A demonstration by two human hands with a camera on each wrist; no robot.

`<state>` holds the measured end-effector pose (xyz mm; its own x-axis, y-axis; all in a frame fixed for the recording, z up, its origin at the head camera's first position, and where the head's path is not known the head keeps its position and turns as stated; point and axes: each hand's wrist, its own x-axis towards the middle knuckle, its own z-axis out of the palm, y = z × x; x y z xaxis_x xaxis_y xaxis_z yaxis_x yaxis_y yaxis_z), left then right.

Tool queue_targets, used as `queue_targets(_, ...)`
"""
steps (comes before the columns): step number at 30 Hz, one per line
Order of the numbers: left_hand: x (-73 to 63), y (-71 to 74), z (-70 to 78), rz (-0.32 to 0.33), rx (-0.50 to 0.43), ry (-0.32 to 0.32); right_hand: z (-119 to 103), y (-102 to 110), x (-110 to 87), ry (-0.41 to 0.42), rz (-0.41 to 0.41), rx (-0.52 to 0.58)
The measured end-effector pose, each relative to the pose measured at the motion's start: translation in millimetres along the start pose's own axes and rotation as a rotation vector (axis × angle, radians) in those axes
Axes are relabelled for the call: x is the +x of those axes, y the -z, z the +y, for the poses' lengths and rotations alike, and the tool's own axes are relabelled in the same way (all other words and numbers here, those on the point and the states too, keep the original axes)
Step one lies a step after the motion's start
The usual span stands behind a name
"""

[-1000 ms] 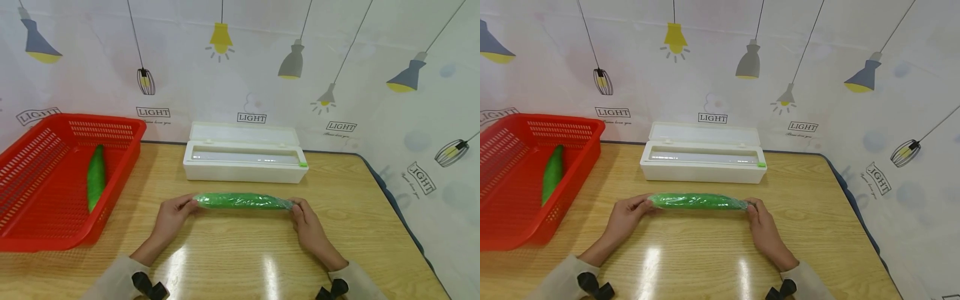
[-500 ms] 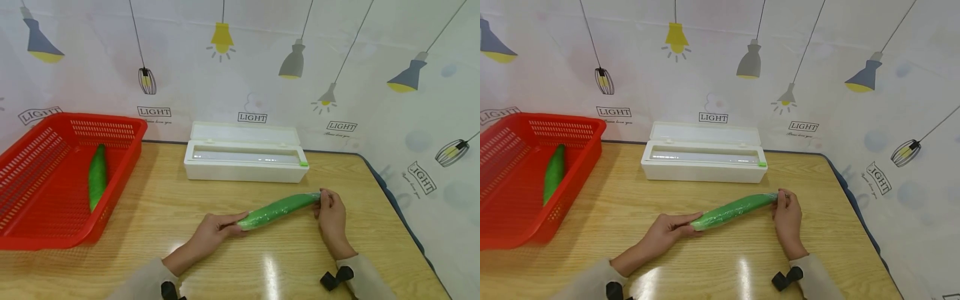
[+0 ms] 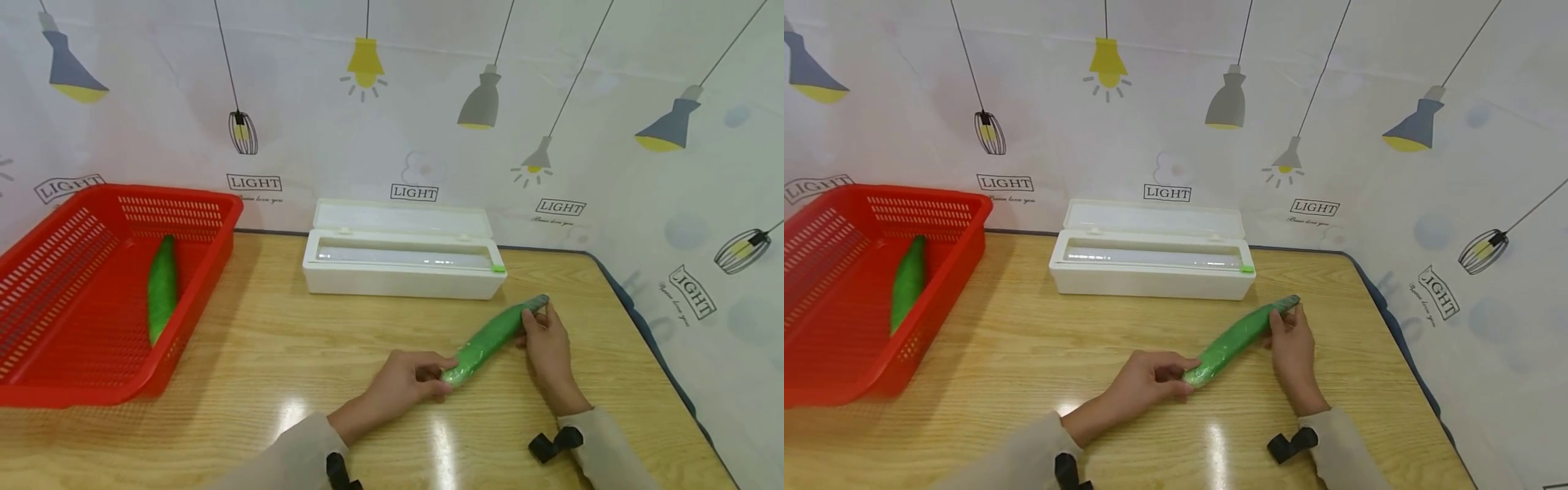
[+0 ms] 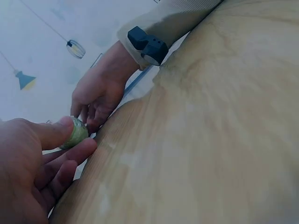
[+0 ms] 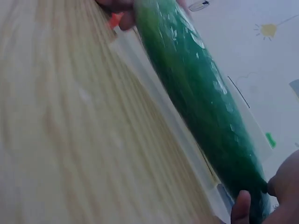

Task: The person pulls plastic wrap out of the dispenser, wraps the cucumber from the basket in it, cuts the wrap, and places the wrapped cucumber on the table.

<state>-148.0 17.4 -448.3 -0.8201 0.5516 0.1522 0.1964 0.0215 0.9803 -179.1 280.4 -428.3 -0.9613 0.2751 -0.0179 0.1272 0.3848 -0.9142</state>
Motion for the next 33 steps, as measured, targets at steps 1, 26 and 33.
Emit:
queue_targets(1, 2.9, -3.9, -0.5, 0.005, 0.006, -0.006, -1, 0, -0.7, 0.002, -0.013, 0.005)
queue_targets(26, 57.5, -62.0, -3.2, 0.078, 0.296, -0.140, -20, 8, -13.0, 0.094, -0.206, -0.304)
queue_targets(33, 59.1, -64.9, -0.2, -0.087, 0.550, -0.156, -13, 21, -1.7, 0.156, -0.149, -0.353)
